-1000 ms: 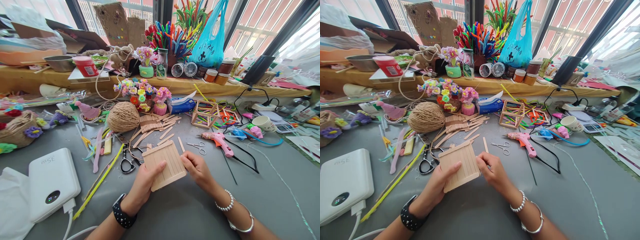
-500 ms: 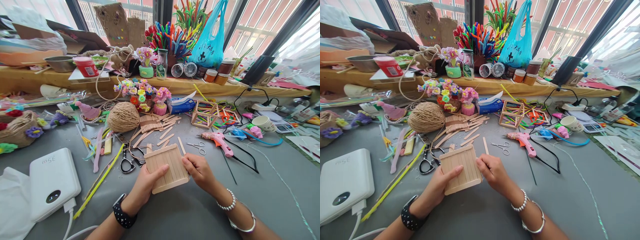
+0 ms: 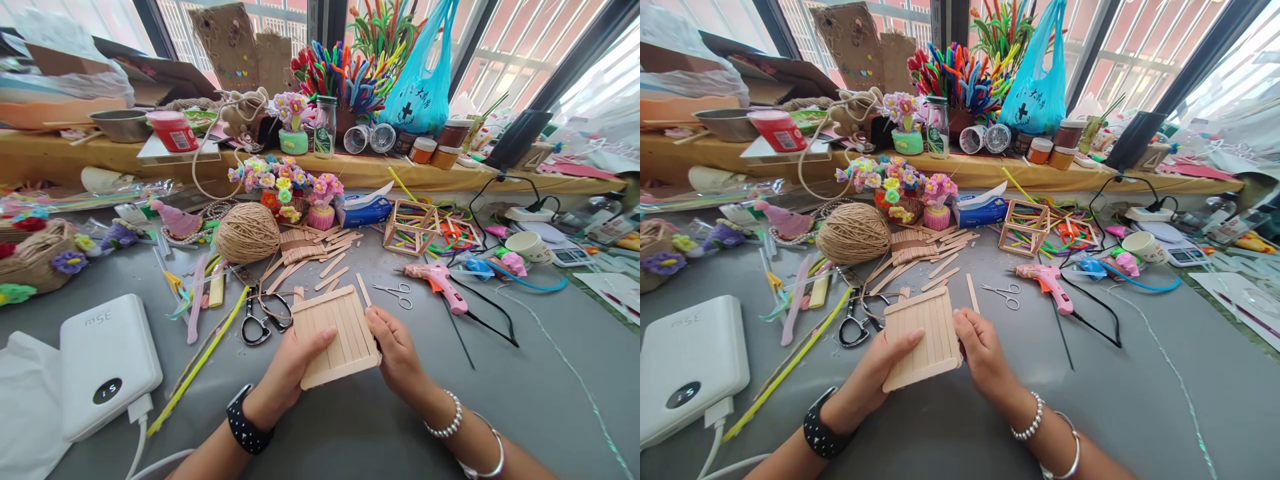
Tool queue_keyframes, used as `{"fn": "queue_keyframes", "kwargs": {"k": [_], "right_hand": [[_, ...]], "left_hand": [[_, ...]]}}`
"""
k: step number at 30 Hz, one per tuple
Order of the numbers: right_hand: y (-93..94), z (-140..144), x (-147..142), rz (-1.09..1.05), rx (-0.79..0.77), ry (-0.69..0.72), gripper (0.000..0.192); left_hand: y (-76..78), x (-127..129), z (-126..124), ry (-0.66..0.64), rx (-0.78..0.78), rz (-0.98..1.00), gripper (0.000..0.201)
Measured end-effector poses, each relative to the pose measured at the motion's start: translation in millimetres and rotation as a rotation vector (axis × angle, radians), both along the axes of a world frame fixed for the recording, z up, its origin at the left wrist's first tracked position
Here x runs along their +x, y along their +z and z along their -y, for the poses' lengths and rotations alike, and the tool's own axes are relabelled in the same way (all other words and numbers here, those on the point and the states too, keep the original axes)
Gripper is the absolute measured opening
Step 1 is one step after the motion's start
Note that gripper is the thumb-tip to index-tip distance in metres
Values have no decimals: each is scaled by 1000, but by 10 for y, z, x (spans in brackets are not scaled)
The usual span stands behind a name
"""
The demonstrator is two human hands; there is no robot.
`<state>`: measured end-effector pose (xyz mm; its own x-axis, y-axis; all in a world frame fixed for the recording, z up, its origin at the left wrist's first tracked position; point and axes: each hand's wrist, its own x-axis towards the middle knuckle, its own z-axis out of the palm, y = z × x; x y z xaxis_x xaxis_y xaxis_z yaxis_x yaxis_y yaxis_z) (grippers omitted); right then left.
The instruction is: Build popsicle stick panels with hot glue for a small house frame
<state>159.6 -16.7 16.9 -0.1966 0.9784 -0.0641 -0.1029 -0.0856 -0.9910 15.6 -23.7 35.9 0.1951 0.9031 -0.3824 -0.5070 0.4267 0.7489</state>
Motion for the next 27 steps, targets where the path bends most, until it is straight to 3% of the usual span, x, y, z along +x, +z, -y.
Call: {"fn": "queue_keyframes", "kwargs": {"k": [9, 15, 19, 23, 27], "right_hand": [[53, 80, -115, -86, -90, -25, 35], [-1, 19, -45, -21, 43, 40, 45], [86, -54, 94, 239, 209, 179, 38], [191, -89, 173, 543, 397, 170, 33], [221, -117, 207, 632, 487, 170, 31]], "left_hand": [[-74, -49, -10, -104, -55, 63, 57], [-143, -74, 1, -92, 9, 89, 48], [-124, -88, -20, -51, 49, 38, 44], [-92, -81, -34, -1, 33, -31, 45], [-72, -69, -37, 21, 35, -37, 56]]}}
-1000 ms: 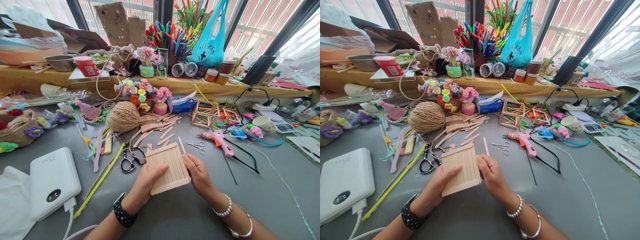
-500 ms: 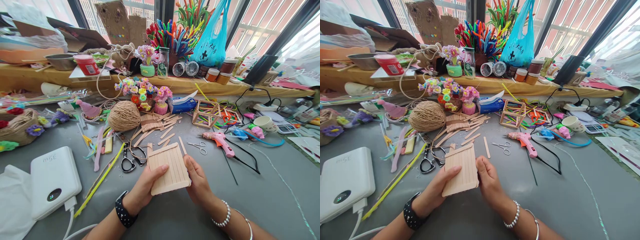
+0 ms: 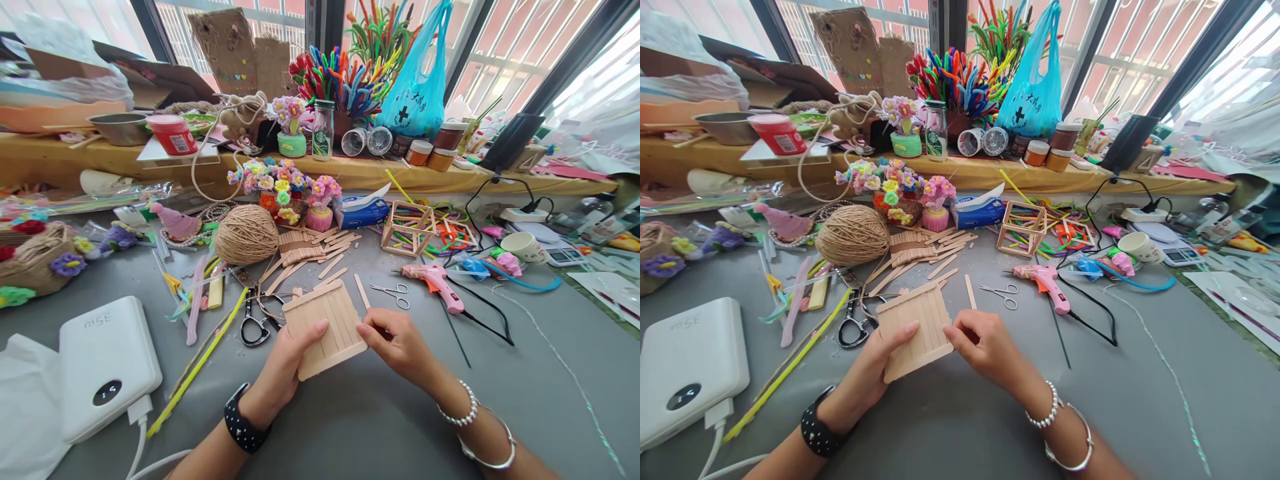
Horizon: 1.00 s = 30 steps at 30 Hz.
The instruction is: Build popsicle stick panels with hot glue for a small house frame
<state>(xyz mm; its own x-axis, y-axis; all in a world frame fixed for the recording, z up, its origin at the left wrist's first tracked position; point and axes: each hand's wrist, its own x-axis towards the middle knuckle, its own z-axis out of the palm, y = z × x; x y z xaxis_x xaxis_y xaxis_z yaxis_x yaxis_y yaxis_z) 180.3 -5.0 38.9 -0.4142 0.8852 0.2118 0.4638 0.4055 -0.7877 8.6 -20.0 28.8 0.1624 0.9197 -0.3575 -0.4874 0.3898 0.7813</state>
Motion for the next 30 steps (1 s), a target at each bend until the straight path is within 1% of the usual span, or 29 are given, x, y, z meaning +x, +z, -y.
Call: {"fn": "queue_keyframes", "kwargs": {"k": [3, 5, 7, 9, 11, 13, 16, 18, 20, 22, 24, 25, 28, 30], "right_hand": [[-5, -10, 20, -6, 13, -7, 27], [-22, -4, 21, -20, 16, -1, 28], [-60, 13, -1, -90, -24, -3, 30], [-122, 38, -49, -248, -150, -18, 32], [-194, 64, -117, -459, -332, -38, 33], [-250, 89, -190, -649, -447, -51, 34], [-276, 125, -281, -859, -560, -67, 34], [-265, 142, -318, -939, -622, -71, 34], [-252, 142, -326, -974, -665, -64, 34], [-246, 117, -299, -937, -686, -41, 34], [-238, 72, -238, -805, -645, -25, 34], [-229, 46, -199, -705, -588, -21, 34], [-176, -16, -86, -361, -297, -32, 33], [-132, -35, -36, -180, -145, -42, 31]], "left_hand": [[-7, -5, -5, 7, 2, -16, 56], [-21, -17, -8, -17, 5, -19, 54], [-31, -31, -9, -48, 11, -14, 52], [-33, -41, -9, -64, 22, -5, 52], [-28, -43, -11, -71, 33, 8, 52], [-25, -37, -15, -76, 36, 16, 50], [-36, -24, -23, -80, 16, 24, 50], [-52, -20, -26, -80, 3, 34, 52], [-66, -21, -24, -76, -4, 43, 55], [-70, -22, -20, -73, -9, 47, 58], [-61, -18, -13, -69, -1, 49, 57], [-53, -12, -10, -64, 7, 44, 56], [-28, 12, -1, -40, 20, 7, 55], [-23, 22, 3, -26, 10, -23, 56]]}}
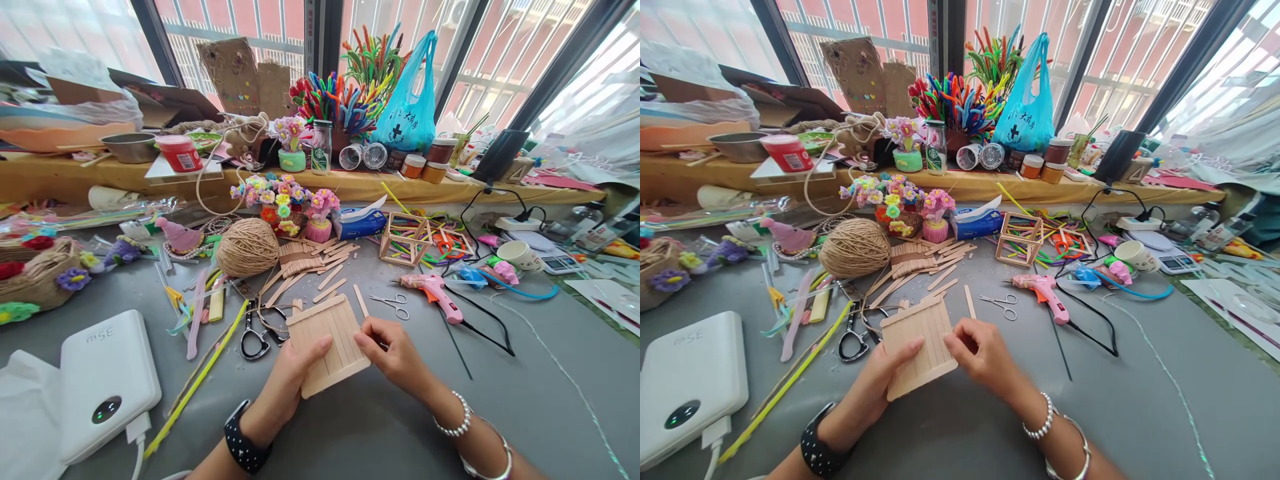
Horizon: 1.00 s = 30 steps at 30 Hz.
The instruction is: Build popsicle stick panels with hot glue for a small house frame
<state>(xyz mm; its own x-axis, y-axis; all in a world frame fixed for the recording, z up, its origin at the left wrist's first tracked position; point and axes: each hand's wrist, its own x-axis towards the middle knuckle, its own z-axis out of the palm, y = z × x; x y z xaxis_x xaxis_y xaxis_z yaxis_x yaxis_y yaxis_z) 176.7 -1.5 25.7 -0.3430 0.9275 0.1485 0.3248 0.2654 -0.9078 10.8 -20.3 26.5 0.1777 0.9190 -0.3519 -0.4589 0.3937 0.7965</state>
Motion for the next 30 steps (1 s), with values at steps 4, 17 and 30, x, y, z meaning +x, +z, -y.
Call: {"fn": "queue_keyframes", "kwargs": {"k": [4, 17, 30], "right_hand": [[49, 1, 43, 151, 126, 11, 34], [-47, 152, -197, -564, -398, -40, 35], [-34, 88, -333, -758, -584, -160, 32]], "left_hand": [[-32, -21, 3, -11, -16, -18, 57], [9, -46, 31, -112, 24, 81, 61], [-14, -41, 0, -125, 40, 14, 50]]}}
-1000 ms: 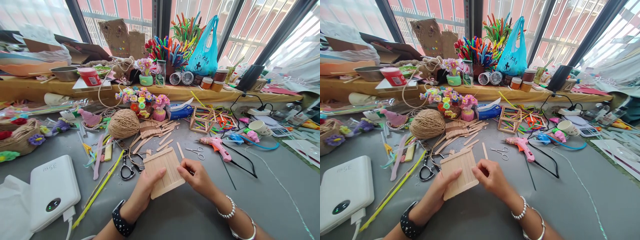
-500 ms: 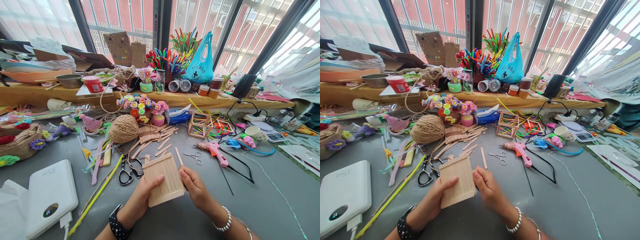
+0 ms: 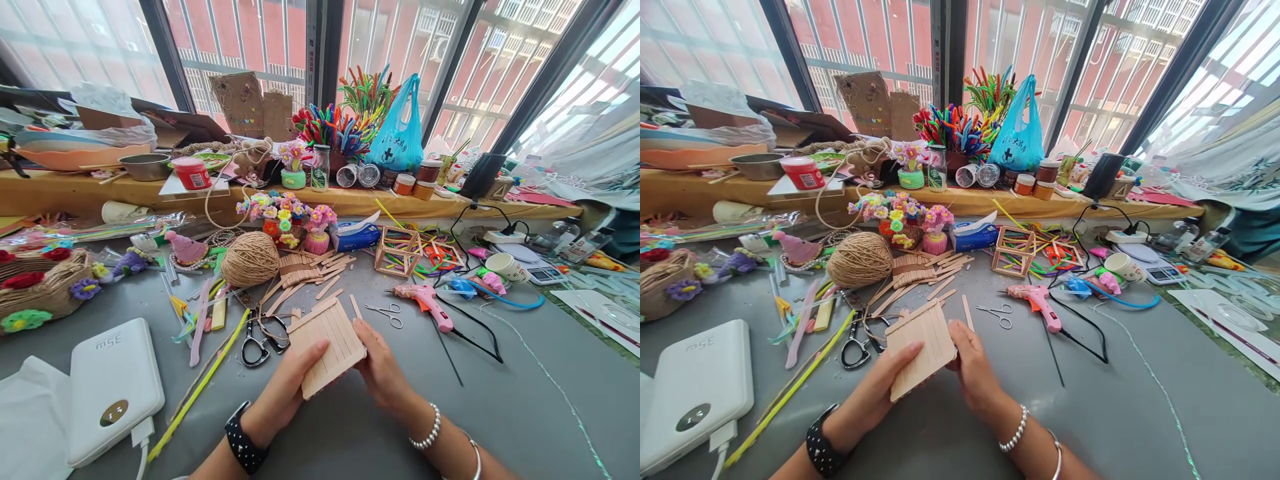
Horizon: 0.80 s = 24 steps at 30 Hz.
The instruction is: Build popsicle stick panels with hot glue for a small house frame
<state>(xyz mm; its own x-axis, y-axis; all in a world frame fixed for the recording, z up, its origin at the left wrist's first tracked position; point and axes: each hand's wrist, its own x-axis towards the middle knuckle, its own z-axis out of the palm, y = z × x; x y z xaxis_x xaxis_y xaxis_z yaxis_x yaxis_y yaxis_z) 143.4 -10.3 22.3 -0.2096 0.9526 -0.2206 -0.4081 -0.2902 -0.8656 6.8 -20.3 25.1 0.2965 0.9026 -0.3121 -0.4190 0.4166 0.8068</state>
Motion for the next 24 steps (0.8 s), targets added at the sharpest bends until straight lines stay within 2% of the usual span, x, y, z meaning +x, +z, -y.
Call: {"fn": "queue_keyframes", "kwargs": {"k": [7, 12, 15, 19, 22, 24], "right_hand": [[-4, -135, 252, 521, 406, 132, 41], [21, -93, 273, 662, 509, 130, 43], [42, -67, 292, 593, 477, 181, 44], [46, -48, 295, 430, 346, 245, 45], [29, -2, 207, 245, 231, 169, 41], [18, 37, 119, 98, 119, 115, 38]], "left_hand": [[116, 38, 23, 6, 44, 20, 51], [62, 24, 28, -7, 29, 29, 53], [34, 15, 30, -29, 17, 56, 60], [54, 8, 28, -33, 12, 85, 62], [58, 6, 24, -78, 1, 111, 61], [43, 17, 26, -59, -7, 100, 61]]}}
